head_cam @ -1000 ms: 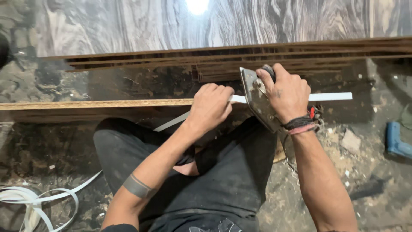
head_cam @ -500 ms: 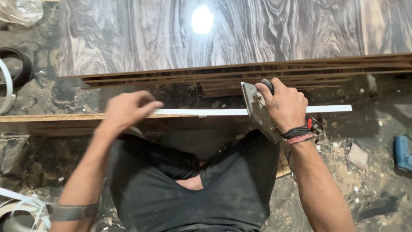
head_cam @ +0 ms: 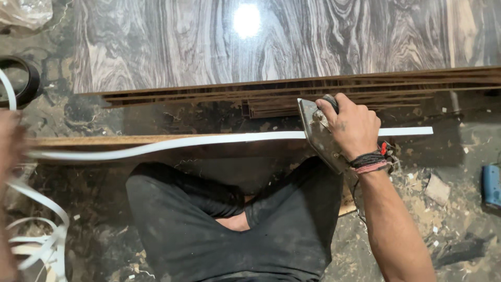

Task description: The person sits on the floor and uses a hand iron to press white edge banding tape onto the front edge of laminated plywood panels, feeding the tape along the edge and running the iron over it. They tear off lengths of tape, press the banding down by hand, and use a roll of masking tape during the work.

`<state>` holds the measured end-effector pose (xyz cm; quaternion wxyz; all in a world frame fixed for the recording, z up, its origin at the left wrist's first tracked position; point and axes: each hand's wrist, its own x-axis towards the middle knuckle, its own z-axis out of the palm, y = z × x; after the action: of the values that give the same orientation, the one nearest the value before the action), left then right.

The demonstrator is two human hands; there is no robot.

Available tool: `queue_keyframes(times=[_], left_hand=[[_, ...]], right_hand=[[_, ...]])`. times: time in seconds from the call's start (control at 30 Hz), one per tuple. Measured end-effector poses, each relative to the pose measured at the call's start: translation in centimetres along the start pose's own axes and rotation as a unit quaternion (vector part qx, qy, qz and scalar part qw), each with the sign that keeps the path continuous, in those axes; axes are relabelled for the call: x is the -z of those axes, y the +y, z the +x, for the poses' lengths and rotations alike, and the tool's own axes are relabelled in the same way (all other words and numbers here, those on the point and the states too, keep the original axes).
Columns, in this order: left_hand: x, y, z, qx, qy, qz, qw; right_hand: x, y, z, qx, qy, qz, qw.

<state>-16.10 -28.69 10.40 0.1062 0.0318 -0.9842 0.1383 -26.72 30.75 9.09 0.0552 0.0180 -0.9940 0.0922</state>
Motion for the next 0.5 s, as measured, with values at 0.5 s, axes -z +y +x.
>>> queue_keyframes(times=[0.5], left_hand=[[1.4,42.2,1.6,-0.236,0.105,-0.523,0.812]], right_hand=[[0.2,2.4,-2.0,0.007,0.0,0.001,1.0]])
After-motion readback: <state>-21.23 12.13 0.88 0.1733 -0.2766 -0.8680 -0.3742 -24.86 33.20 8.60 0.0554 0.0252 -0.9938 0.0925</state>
